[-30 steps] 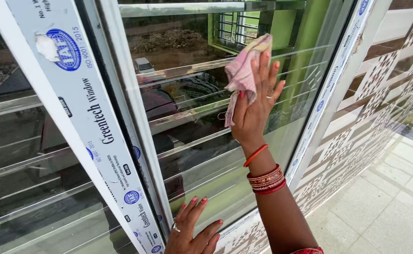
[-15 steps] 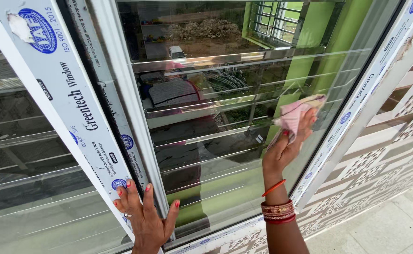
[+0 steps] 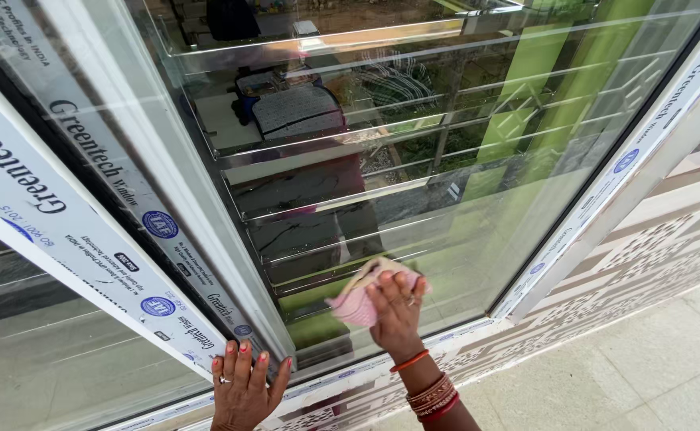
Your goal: The person wipes the frame and the glass of a sliding window with a cloth, covering different sections and corners.
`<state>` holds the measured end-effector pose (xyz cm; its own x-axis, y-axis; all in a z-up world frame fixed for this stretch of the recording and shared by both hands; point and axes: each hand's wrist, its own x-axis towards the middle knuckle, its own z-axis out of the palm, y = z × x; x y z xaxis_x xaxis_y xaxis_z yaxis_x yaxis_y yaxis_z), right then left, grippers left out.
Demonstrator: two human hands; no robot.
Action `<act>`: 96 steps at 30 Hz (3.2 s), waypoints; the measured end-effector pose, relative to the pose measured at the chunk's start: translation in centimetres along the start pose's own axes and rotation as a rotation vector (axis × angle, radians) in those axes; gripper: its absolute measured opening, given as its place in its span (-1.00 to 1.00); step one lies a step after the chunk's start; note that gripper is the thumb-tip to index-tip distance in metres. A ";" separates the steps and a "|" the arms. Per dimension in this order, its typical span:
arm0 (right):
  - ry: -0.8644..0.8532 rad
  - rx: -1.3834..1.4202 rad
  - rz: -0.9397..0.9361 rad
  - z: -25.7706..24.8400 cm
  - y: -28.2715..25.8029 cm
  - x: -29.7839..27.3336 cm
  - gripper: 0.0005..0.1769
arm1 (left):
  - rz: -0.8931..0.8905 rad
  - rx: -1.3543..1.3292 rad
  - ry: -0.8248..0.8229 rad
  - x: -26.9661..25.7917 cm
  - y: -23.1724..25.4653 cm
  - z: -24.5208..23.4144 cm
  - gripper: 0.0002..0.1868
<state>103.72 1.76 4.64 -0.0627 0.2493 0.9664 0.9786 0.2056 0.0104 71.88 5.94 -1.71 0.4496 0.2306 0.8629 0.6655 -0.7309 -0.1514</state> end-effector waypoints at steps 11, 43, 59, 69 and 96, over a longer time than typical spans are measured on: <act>0.390 0.077 0.793 -3.2 6.0 -4.1 -0.56 | 0.146 0.121 -0.113 0.8 -0.5 -1.6 -0.21; -0.172 0.062 0.999 -4.3 10.4 -24.8 -0.25 | -0.397 -0.714 -1.202 -7.3 10.5 -7.6 -0.58; -0.560 0.614 0.792 5.5 -20.4 -23.4 -0.20 | -0.884 -0.649 -1.083 -17.6 5.3 -20.9 -0.62; -2.037 1.859 0.740 6.8 -55.4 -20.2 -0.44 | -1.259 -0.355 -0.275 -26.1 0.1 -46.6 -0.35; -2.364 1.351 -0.569 25.8 -117.6 -8.8 -0.62 | -1.601 0.239 0.522 -41.2 -28.7 -80.2 -0.23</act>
<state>-15.86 -0.23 -11.70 -0.8435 -0.1972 -0.4996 0.3982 0.3946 -0.8281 -13.50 -34.14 5.76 -0.9075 0.3304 0.2594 0.3140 0.1233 0.9414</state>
